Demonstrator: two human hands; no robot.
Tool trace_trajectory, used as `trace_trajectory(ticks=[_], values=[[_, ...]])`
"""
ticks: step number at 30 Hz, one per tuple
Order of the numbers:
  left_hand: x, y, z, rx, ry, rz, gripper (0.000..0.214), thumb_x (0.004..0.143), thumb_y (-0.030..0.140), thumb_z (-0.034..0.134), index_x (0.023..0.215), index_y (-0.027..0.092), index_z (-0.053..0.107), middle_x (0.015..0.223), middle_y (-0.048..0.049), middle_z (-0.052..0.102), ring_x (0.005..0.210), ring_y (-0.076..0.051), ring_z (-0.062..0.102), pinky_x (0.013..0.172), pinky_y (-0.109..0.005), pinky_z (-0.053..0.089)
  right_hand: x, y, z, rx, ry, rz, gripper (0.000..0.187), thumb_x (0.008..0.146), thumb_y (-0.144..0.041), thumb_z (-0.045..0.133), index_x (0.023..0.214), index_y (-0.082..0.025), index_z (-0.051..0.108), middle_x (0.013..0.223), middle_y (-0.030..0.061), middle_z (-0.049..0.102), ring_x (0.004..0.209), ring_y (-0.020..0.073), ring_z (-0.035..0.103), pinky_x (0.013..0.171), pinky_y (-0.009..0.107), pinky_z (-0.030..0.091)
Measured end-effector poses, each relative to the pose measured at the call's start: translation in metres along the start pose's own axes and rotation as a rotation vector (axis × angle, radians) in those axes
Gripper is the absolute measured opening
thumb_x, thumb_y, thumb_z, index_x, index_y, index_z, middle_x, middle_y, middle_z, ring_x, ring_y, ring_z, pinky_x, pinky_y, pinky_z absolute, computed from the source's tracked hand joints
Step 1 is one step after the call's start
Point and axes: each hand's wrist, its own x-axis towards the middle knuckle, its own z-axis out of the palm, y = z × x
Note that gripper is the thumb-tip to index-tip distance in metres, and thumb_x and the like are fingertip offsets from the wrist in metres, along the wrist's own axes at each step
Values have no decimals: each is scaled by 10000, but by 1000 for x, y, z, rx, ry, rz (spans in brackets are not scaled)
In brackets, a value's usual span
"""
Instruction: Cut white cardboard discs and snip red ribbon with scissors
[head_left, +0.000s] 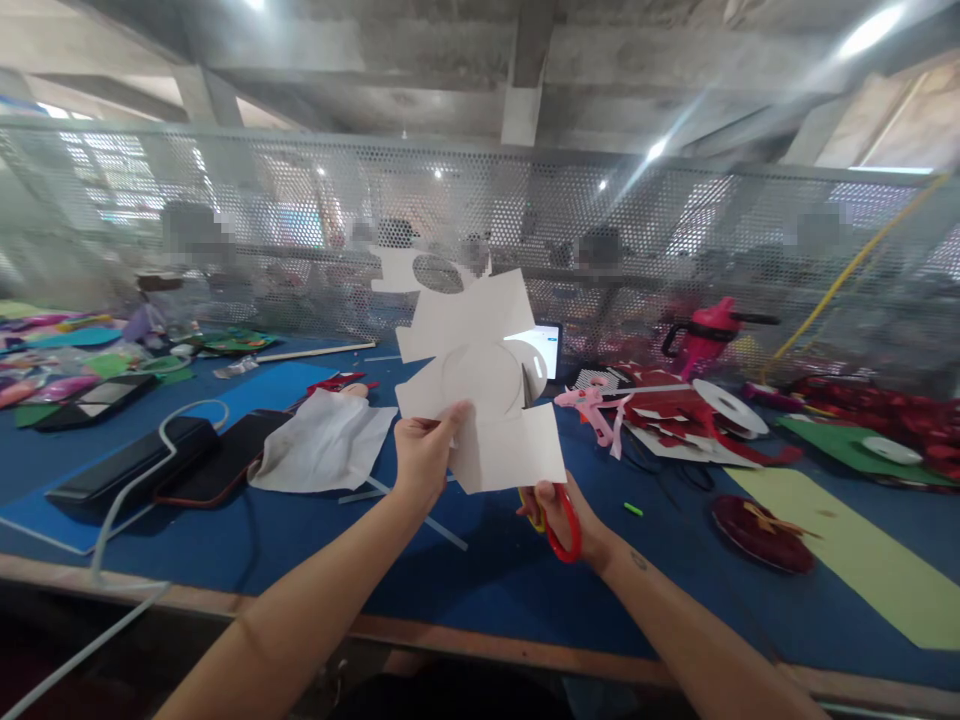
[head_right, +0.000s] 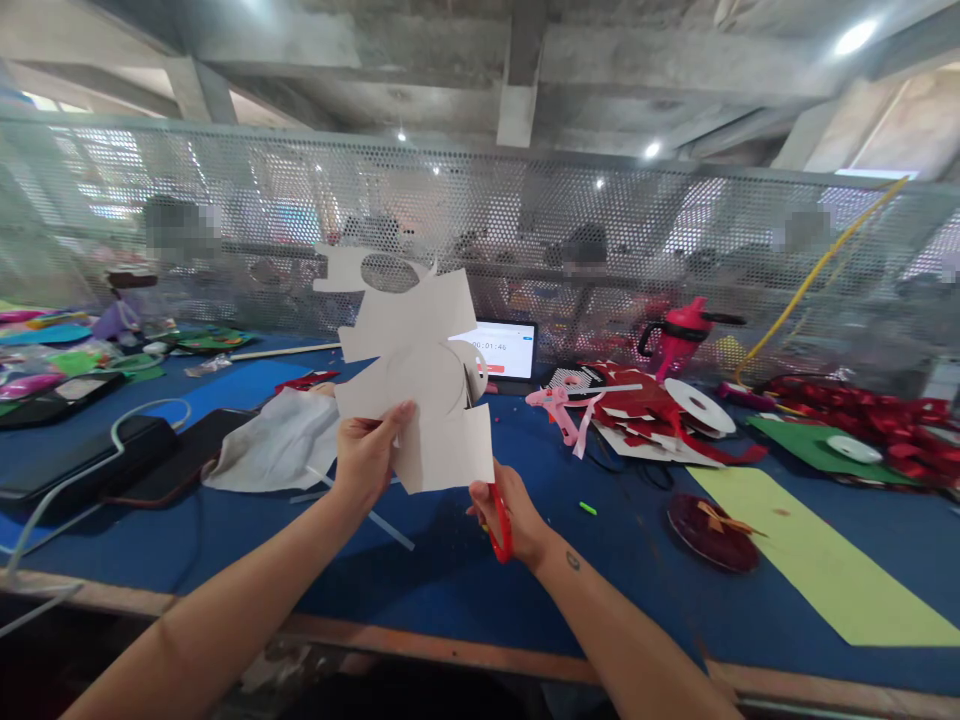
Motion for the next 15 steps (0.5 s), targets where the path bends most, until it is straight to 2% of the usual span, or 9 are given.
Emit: trace_trajectory(ticks=[7,11,15], values=[[-1,3,0,-20,0,-7,190,566,267,776,700,159,694,724,-52,706,814,-226,655,729,-295,516,0,-2,3,64,11,-14,545,752,-723,380,676,-192,475,424,-49,375,362,101,411,418,261,460],[-3,5,2,-44,-1,-19,192,549,275,786,660,158,681,739,-57,708,844,-234,650,742,-300,517,-3,-20,1,92,-49,-40,591,698,-785,354,624,-204,436,463,-41,377,412,102,399,526,304,501],[-2,5,1,-48,-7,-1,170,547,268,788,623,168,674,720,-43,706,826,-225,653,732,-291,517,-6,-35,-2,91,-132,-49,619,688,-808,303,676,-212,468,531,-25,393,471,116,411,594,324,506]])
